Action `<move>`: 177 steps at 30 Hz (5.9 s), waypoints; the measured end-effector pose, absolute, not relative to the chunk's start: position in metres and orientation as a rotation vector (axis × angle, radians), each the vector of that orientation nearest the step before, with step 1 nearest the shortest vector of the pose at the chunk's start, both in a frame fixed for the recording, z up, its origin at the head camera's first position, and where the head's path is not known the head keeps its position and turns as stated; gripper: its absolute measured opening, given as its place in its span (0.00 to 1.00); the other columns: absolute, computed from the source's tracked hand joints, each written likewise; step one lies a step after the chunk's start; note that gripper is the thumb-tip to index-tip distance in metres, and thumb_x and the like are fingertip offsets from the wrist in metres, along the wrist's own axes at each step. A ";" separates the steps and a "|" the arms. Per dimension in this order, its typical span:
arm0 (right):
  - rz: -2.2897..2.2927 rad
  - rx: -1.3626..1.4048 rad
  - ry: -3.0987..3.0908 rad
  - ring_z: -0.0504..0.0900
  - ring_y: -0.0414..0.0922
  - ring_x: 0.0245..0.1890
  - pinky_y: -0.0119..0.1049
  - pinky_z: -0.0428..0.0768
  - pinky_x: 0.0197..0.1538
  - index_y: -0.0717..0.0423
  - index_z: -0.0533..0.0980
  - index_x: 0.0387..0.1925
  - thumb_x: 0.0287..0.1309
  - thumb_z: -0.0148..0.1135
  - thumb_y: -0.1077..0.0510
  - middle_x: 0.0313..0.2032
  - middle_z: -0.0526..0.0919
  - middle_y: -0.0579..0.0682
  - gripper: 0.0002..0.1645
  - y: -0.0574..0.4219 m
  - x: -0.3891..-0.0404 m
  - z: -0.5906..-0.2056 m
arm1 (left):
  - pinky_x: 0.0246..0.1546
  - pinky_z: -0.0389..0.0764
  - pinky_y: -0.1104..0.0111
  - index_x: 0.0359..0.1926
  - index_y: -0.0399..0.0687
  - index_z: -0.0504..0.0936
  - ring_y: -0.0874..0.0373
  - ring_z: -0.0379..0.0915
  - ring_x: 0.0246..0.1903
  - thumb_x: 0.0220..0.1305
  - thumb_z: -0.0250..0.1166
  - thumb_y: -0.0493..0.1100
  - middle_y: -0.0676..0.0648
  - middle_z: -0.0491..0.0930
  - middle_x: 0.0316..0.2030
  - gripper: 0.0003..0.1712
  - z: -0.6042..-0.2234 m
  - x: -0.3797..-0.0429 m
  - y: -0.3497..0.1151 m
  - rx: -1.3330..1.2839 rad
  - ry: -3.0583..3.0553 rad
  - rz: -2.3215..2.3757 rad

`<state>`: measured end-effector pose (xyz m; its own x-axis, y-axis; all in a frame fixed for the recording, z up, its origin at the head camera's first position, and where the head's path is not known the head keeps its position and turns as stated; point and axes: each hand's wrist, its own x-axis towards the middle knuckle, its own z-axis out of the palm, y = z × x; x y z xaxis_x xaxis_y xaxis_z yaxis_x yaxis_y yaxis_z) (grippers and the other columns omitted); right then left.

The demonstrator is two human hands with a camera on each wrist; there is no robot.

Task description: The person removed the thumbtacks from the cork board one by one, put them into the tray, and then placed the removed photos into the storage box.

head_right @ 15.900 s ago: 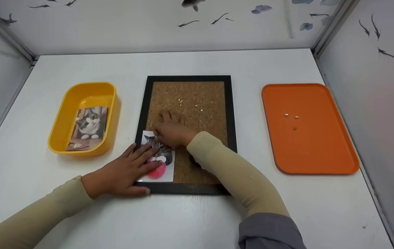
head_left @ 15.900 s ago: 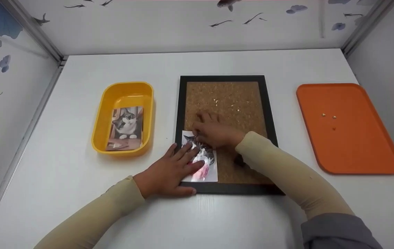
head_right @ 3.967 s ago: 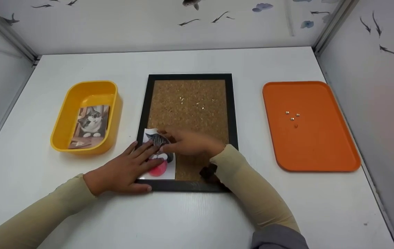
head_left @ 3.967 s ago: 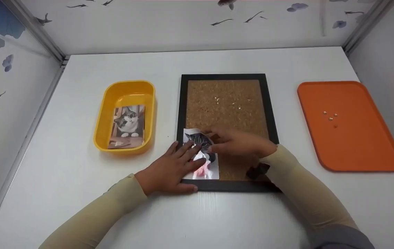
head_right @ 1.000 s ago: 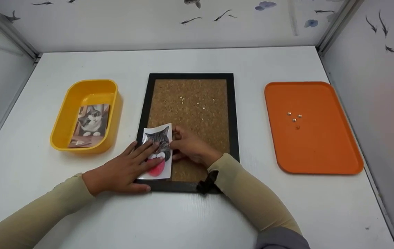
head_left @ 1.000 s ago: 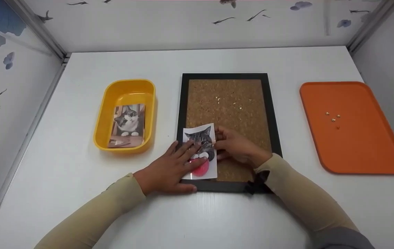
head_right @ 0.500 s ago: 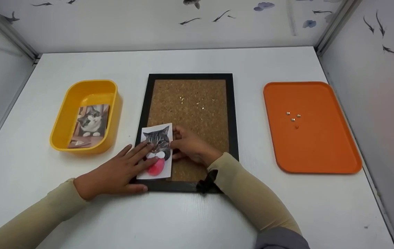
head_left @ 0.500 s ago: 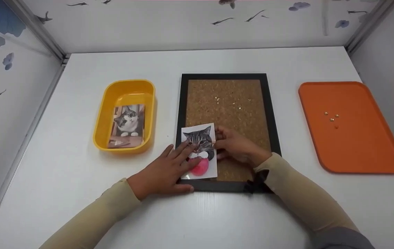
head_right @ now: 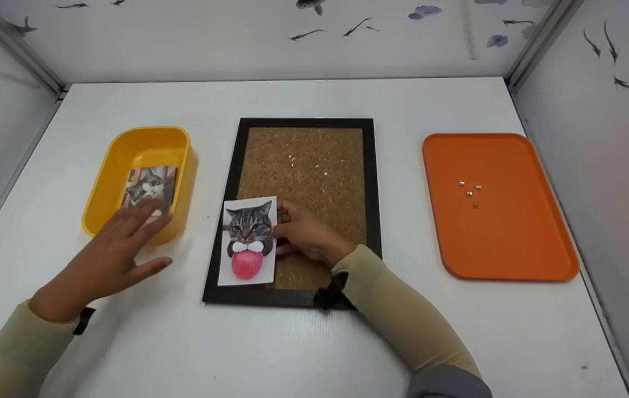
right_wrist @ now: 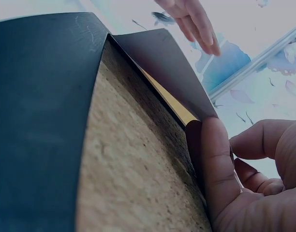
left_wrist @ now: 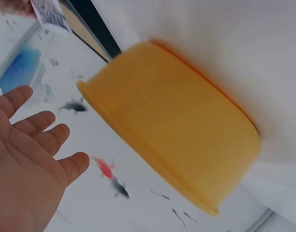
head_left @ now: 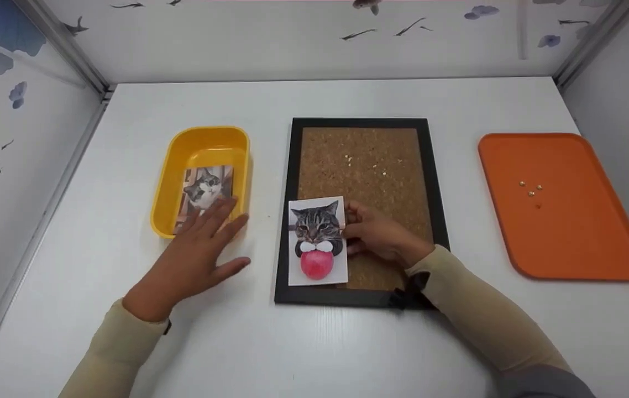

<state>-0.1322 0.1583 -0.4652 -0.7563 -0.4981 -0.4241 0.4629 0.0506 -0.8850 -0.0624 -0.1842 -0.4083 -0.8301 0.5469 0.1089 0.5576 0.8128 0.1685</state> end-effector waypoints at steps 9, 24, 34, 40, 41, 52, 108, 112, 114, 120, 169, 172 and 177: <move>-1.791 -0.040 1.655 0.83 0.51 0.41 0.39 0.84 0.34 0.58 0.63 0.63 0.61 0.52 0.75 0.51 0.77 0.59 0.30 0.159 -0.132 -0.466 | 0.71 0.44 0.41 0.77 0.45 0.55 0.40 0.40 0.75 0.63 0.66 0.61 0.38 0.48 0.76 0.50 -0.410 -0.083 -0.238 -0.490 -2.942 -0.447; -1.770 -0.044 1.670 0.83 0.52 0.41 0.41 0.84 0.34 0.58 0.64 0.63 0.60 0.52 0.75 0.50 0.77 0.60 0.30 0.158 -0.134 -0.467 | 0.71 0.32 0.41 0.78 0.38 0.37 0.43 0.24 0.76 0.66 0.47 0.75 0.39 0.32 0.78 0.59 -0.425 -0.110 -0.275 -0.251 -3.188 -0.385; -1.781 -0.048 1.660 0.83 0.52 0.39 0.40 0.84 0.33 0.58 0.64 0.64 0.59 0.52 0.76 0.49 0.78 0.60 0.31 0.158 -0.133 -0.467 | 0.71 0.33 0.42 0.77 0.36 0.34 0.41 0.25 0.76 0.67 0.42 0.76 0.37 0.30 0.77 0.60 -0.432 -0.121 -0.275 -0.246 -3.255 -0.337; -1.775 -0.037 1.672 0.83 0.52 0.39 0.40 0.84 0.33 0.57 0.64 0.64 0.59 0.52 0.75 0.49 0.78 0.60 0.31 0.158 -0.134 -0.467 | 0.71 0.32 0.44 0.77 0.35 0.34 0.41 0.25 0.76 0.68 0.44 0.74 0.37 0.31 0.77 0.58 -0.433 -0.119 -0.274 -0.244 -3.263 -0.346; -1.774 -0.036 1.672 0.83 0.52 0.39 0.41 0.84 0.33 0.57 0.64 0.63 0.60 0.52 0.75 0.49 0.78 0.60 0.31 0.158 -0.134 -0.468 | 0.71 0.32 0.44 0.77 0.36 0.33 0.41 0.25 0.76 0.68 0.44 0.74 0.37 0.30 0.77 0.59 -0.434 -0.119 -0.274 -0.242 -3.267 -0.351; -1.778 -0.041 1.662 0.83 0.52 0.40 0.40 0.84 0.34 0.58 0.64 0.63 0.62 0.54 0.74 0.51 0.77 0.60 0.28 0.160 -0.134 -0.465 | 0.71 0.32 0.42 0.77 0.36 0.34 0.42 0.23 0.76 0.66 0.48 0.75 0.37 0.30 0.78 0.61 -0.438 -0.117 -0.275 -0.240 -3.259 -0.338; -1.648 -0.300 1.774 0.79 0.54 0.49 0.46 0.81 0.45 0.53 0.65 0.65 0.67 0.53 0.69 0.53 0.76 0.60 0.26 0.111 -0.187 -0.406 | 0.73 0.38 0.47 0.77 0.34 0.35 0.43 0.27 0.76 0.66 0.44 0.76 0.37 0.32 0.78 0.61 -0.452 -0.116 -0.273 -0.305 -3.186 -0.335; -1.671 -0.326 1.762 0.80 0.54 0.49 0.49 0.81 0.47 0.53 0.65 0.64 0.68 0.53 0.69 0.53 0.76 0.61 0.25 0.103 -0.191 -0.405 | 0.73 0.38 0.47 0.77 0.34 0.36 0.43 0.26 0.76 0.66 0.45 0.75 0.37 0.33 0.78 0.60 -0.450 -0.116 -0.274 -0.293 -3.180 -0.332; -1.676 -0.328 1.759 0.80 0.54 0.48 0.48 0.82 0.46 0.53 0.66 0.63 0.68 0.54 0.69 0.52 0.76 0.60 0.24 0.096 -0.194 -0.405 | 0.73 0.38 0.47 0.77 0.35 0.35 0.43 0.26 0.76 0.66 0.45 0.75 0.37 0.33 0.78 0.60 -0.449 -0.116 -0.275 -0.284 -3.182 -0.332; -1.675 -0.320 1.769 0.82 0.53 0.46 0.45 0.83 0.44 0.51 0.67 0.61 0.68 0.55 0.67 0.51 0.77 0.60 0.22 0.075 -0.200 -0.401 | 0.73 0.37 0.46 0.77 0.36 0.34 0.44 0.24 0.76 0.66 0.45 0.75 0.38 0.32 0.78 0.60 -0.448 -0.115 -0.275 -0.266 -3.195 -0.332; -1.713 -0.207 1.854 0.80 0.47 0.36 0.49 0.80 0.54 0.55 0.66 0.54 0.67 0.55 0.70 0.43 0.76 0.57 0.17 -0.056 -0.223 -0.411 | 0.72 0.36 0.43 0.78 0.37 0.39 0.43 0.27 0.76 0.63 0.42 0.79 0.36 0.38 0.78 0.62 -0.450 -0.118 -0.273 -0.266 -3.173 -0.276; -1.694 -0.224 1.888 0.80 0.47 0.35 0.49 0.81 0.54 0.56 0.67 0.53 0.67 0.56 0.70 0.40 0.76 0.56 0.16 -0.057 -0.222 -0.412 | 0.72 0.36 0.43 0.78 0.37 0.38 0.43 0.26 0.76 0.63 0.41 0.79 0.36 0.37 0.78 0.62 -0.451 -0.117 -0.272 -0.250 -3.184 -0.274; -1.645 -0.243 1.958 0.78 0.52 0.39 0.47 0.81 0.51 0.55 0.67 0.52 0.67 0.56 0.69 0.37 0.74 0.54 0.16 -0.060 -0.218 -0.412 | 0.72 0.36 0.43 0.78 0.38 0.37 0.43 0.26 0.76 0.63 0.42 0.80 0.37 0.36 0.78 0.62 -0.451 -0.116 -0.271 -0.241 -3.194 -0.278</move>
<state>-0.2184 -0.0604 -0.4120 -0.8237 -0.4800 -0.3019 0.2147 0.2287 -0.9495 -0.1165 -0.2707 -0.4514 -0.9861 0.1549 -0.0604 0.1421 0.9738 0.1772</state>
